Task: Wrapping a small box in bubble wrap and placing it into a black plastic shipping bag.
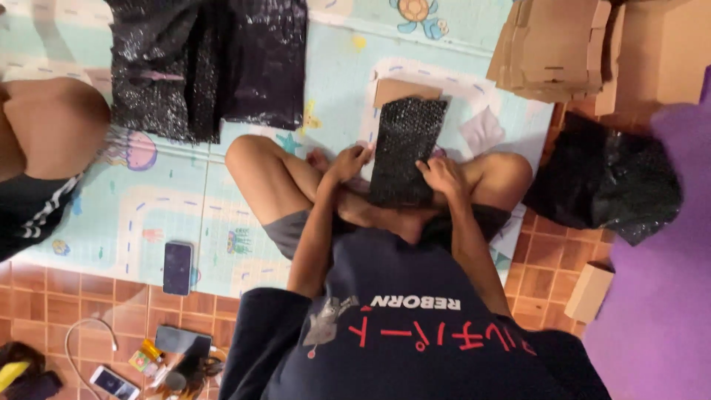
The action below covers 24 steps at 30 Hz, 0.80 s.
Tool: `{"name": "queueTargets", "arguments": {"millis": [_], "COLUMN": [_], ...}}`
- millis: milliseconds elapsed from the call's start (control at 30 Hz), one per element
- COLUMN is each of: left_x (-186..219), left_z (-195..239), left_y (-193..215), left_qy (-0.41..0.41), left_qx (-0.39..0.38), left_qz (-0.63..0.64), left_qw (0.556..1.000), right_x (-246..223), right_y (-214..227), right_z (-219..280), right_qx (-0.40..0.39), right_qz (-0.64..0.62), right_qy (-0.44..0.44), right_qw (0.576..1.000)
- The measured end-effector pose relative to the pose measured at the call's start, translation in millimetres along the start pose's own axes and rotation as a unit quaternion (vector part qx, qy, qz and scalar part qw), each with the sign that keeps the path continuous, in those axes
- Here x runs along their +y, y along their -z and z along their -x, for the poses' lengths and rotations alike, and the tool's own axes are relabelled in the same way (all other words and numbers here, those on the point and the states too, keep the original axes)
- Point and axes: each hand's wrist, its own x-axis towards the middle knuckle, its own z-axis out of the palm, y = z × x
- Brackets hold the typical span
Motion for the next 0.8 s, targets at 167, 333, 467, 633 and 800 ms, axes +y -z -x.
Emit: {"name": "queueTargets", "arguments": {"millis": [167,333,467,633,800], "left_x": [22,29,-6,18,14], "left_z": [28,30,-13,1,-10], "left_y": [17,12,0,7,-2], "left_qy": [-0.001,-0.03,-0.107,-0.242,-0.156], "left_qx": [0.018,-0.018,0.063,0.179,0.094], "left_qz": [0.006,-0.03,-0.038,-0.305,-0.296], "left_qw": [1.0,0.999,0.992,0.904,0.938], "right_x": [-5,-20,-37,-25,32], "right_y": [7,26,48,55,17], "right_z": [3,13,-1,-4,-67], "right_qx": [0.035,0.042,0.037,0.068,0.273], "right_qz": [-0.021,-0.055,-0.157,-0.208,-0.251], "right_qy": [0.025,0.059,0.072,0.002,0.01], "right_qw": [0.999,0.996,0.984,0.976,0.928]}}
